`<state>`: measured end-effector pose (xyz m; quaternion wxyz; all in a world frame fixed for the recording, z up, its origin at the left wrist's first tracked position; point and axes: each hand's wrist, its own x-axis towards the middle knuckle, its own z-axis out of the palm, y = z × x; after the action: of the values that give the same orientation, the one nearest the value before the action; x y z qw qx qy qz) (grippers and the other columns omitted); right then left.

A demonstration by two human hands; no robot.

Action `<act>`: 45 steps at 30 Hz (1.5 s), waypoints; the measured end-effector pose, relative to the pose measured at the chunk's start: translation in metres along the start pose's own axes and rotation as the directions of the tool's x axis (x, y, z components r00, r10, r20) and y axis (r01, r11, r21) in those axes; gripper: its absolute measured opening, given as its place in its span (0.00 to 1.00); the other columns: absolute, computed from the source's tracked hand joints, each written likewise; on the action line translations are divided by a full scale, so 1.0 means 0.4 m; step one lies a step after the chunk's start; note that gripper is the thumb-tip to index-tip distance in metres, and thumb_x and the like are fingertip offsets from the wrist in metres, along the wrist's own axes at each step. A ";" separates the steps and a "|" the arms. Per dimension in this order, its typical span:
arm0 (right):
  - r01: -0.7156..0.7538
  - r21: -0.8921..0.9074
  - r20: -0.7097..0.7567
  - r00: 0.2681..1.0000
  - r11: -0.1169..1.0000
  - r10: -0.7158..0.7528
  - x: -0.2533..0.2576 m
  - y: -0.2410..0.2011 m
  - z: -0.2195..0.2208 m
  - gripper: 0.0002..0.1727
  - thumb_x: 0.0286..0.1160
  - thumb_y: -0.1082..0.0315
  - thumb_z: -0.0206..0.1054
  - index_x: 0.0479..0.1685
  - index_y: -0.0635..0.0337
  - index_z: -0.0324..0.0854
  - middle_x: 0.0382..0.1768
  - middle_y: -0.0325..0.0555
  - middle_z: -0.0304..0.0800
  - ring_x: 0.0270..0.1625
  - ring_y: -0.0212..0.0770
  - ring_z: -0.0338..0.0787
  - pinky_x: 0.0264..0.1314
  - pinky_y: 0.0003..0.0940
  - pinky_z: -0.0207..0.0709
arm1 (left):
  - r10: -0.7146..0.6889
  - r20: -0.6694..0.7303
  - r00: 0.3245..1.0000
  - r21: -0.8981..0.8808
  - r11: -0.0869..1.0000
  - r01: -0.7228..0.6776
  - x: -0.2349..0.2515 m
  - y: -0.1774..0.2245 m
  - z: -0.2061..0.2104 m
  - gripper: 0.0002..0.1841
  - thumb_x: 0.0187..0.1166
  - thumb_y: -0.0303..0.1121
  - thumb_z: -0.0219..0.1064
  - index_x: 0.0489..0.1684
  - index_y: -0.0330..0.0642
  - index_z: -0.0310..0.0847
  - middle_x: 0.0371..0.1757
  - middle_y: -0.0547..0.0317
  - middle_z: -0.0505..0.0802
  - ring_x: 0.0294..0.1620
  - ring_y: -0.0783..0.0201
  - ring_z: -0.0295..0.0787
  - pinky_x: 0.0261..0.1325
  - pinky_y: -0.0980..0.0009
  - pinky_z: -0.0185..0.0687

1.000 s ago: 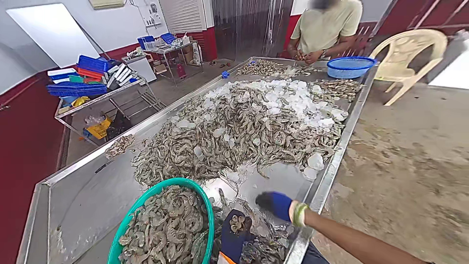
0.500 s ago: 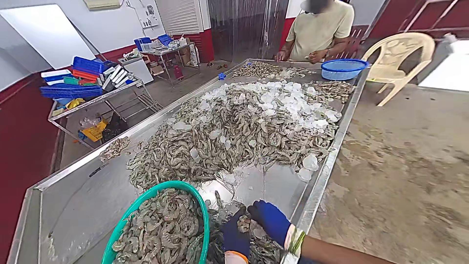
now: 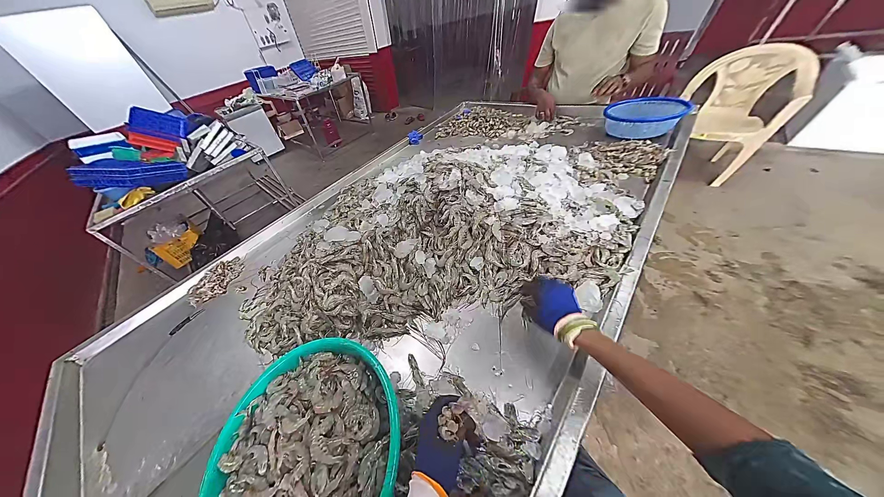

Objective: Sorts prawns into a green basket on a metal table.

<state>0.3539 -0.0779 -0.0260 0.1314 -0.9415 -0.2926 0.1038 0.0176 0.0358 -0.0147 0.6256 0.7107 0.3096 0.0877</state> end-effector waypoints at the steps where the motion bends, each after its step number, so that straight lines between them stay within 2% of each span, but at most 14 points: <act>1: -0.089 0.032 -0.083 0.992 0.996 0.091 0.059 0.043 0.004 0.30 0.78 0.53 0.71 0.76 0.60 0.81 0.80 0.77 0.70 0.80 0.82 0.70 0.74 0.82 0.63 | 0.019 0.010 1.000 -0.087 0.996 -0.018 0.002 -0.004 -0.002 0.25 0.70 0.15 0.69 0.70 0.28 0.75 0.45 0.49 0.92 0.39 0.67 0.92 0.48 0.69 0.91; 5: -0.441 0.170 -0.054 0.889 0.881 0.455 0.134 0.003 0.084 0.54 0.64 0.56 0.79 0.91 0.69 0.55 0.83 0.81 0.62 0.80 0.79 0.72 0.74 0.74 0.71 | 0.058 0.070 0.996 -0.297 0.954 -0.035 0.008 -0.016 0.000 0.24 0.75 0.14 0.60 0.74 0.27 0.71 0.46 0.47 0.93 0.34 0.60 0.94 0.38 0.64 0.94; 9: -0.262 0.278 0.203 0.956 0.924 0.210 0.063 -0.090 0.064 0.39 0.83 0.51 0.67 0.91 0.56 0.62 0.85 0.74 0.63 0.82 0.70 0.74 0.79 0.65 0.72 | 0.193 0.001 0.981 -0.156 0.969 -0.191 0.009 -0.044 -0.016 0.23 0.63 0.18 0.72 0.61 0.24 0.79 0.52 0.49 0.91 0.45 0.71 0.90 0.50 0.73 0.90; 12: -0.075 0.374 0.158 0.987 0.924 0.016 0.017 -0.036 -0.029 0.26 0.92 0.59 0.55 0.84 0.60 0.71 0.79 0.68 0.77 0.80 0.64 0.79 0.83 0.62 0.68 | 0.231 -0.112 0.967 -0.119 0.963 -0.243 -0.021 -0.056 -0.044 0.18 0.62 0.22 0.75 0.51 0.23 0.82 0.39 0.56 0.92 0.33 0.78 0.88 0.39 0.77 0.89; 14: -0.037 0.301 0.150 0.989 0.953 -0.009 -0.013 0.018 -0.059 0.22 0.92 0.63 0.54 0.76 0.62 0.80 0.70 0.67 0.85 0.73 0.64 0.85 0.79 0.64 0.70 | 0.195 -0.127 0.973 -0.177 0.960 -0.216 -0.027 -0.085 -0.049 0.17 0.68 0.26 0.72 0.52 0.24 0.82 0.34 0.57 0.93 0.29 0.71 0.90 0.35 0.71 0.91; 17: 0.049 0.220 0.233 0.967 0.974 -0.101 -0.043 0.051 -0.032 0.16 0.87 0.64 0.62 0.61 0.61 0.90 0.57 0.63 0.93 0.62 0.61 0.91 0.72 0.64 0.75 | 0.021 -0.012 1.000 -0.290 0.957 -0.024 -0.048 -0.037 -0.035 0.20 0.73 0.22 0.72 0.62 0.23 0.78 0.54 0.43 0.96 0.50 0.53 0.98 0.49 0.58 0.97; 20: 0.205 0.181 0.286 0.925 0.962 -0.251 -0.039 -0.003 0.022 0.14 0.84 0.64 0.65 0.57 0.58 0.92 0.58 0.60 0.94 0.65 0.61 0.90 0.73 0.65 0.75 | -0.005 -0.004 1.000 -0.241 0.971 0.004 -0.060 0.011 -0.006 0.19 0.72 0.19 0.72 0.61 0.23 0.81 0.59 0.43 0.94 0.53 0.61 0.96 0.53 0.65 0.95; 25: 0.045 0.051 0.304 0.951 0.998 -0.058 -0.064 -0.120 0.140 0.23 0.82 0.67 0.64 0.75 0.55 0.79 0.73 0.66 0.80 0.70 0.68 0.86 0.67 0.70 0.80 | 0.205 0.036 0.978 -0.067 0.977 -0.202 -0.048 -0.055 -0.006 0.21 0.73 0.26 0.73 0.63 0.22 0.83 0.62 0.42 0.93 0.58 0.65 0.93 0.66 0.68 0.87; 28: -0.067 0.034 0.375 0.926 0.997 0.050 -0.141 -0.174 0.117 0.24 0.86 0.63 0.60 0.80 0.53 0.76 0.74 0.63 0.82 0.69 0.67 0.87 0.67 0.69 0.79 | 0.166 0.055 0.985 -0.145 0.977 -0.156 -0.059 -0.048 -0.029 0.20 0.72 0.21 0.72 0.63 0.21 0.81 0.62 0.43 0.93 0.59 0.66 0.93 0.65 0.69 0.88; 31: 0.159 -0.015 0.340 0.929 0.987 -0.144 -0.130 -0.179 0.067 0.18 0.86 0.70 0.58 0.67 0.54 0.87 0.70 0.60 0.85 0.69 0.63 0.87 0.69 0.66 0.79 | 0.097 0.056 0.994 -0.185 0.979 -0.085 -0.070 -0.044 -0.038 0.19 0.71 0.19 0.72 0.61 0.22 0.81 0.58 0.44 0.94 0.58 0.62 0.94 0.62 0.64 0.91; 33: 0.344 -0.057 0.387 0.873 0.937 -0.296 -0.098 -0.186 0.072 0.13 0.82 0.71 0.63 0.57 0.58 0.91 0.64 0.62 0.88 0.69 0.65 0.86 0.69 0.67 0.77 | 0.153 0.047 0.987 -0.131 0.981 -0.146 -0.077 -0.031 -0.032 0.17 0.70 0.19 0.72 0.57 0.24 0.84 0.54 0.47 0.96 0.55 0.66 0.94 0.62 0.67 0.91; 35: 0.410 -0.104 0.435 0.838 0.906 -0.329 -0.094 -0.195 0.108 0.13 0.79 0.70 0.67 0.58 0.60 0.89 0.62 0.64 0.88 0.68 0.67 0.86 0.67 0.68 0.77 | 0.233 0.029 0.972 -0.041 0.972 -0.232 -0.074 -0.031 -0.019 0.17 0.68 0.22 0.75 0.54 0.23 0.86 0.52 0.45 0.95 0.54 0.70 0.92 0.66 0.72 0.85; 41: 0.218 -0.194 0.481 0.871 0.956 -0.101 -0.263 -0.179 0.146 0.22 0.77 0.74 0.65 0.71 0.62 0.78 0.69 0.66 0.82 0.69 0.70 0.84 0.64 0.67 0.80 | 0.293 -0.070 0.954 0.173 0.945 -0.277 -0.060 -0.039 0.029 0.20 0.63 0.16 0.71 0.57 0.32 0.90 0.57 0.49 0.96 0.61 0.60 0.92 0.73 0.60 0.82; 45: 0.270 -0.073 0.470 0.858 0.960 -0.205 -0.386 -0.258 0.089 0.19 0.84 0.75 0.57 0.71 0.63 0.79 0.70 0.64 0.82 0.69 0.67 0.86 0.66 0.62 0.81 | 0.184 -0.173 0.968 0.222 0.964 -0.144 -0.022 -0.011 0.093 0.24 0.65 0.15 0.70 0.62 0.39 0.89 0.60 0.51 0.95 0.61 0.57 0.92 0.72 0.55 0.83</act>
<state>0.1656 -0.0786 -0.0094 0.0058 -0.8537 -0.4356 0.2855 0.0281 -0.0001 -0.0240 0.5058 0.7835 0.3158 0.1749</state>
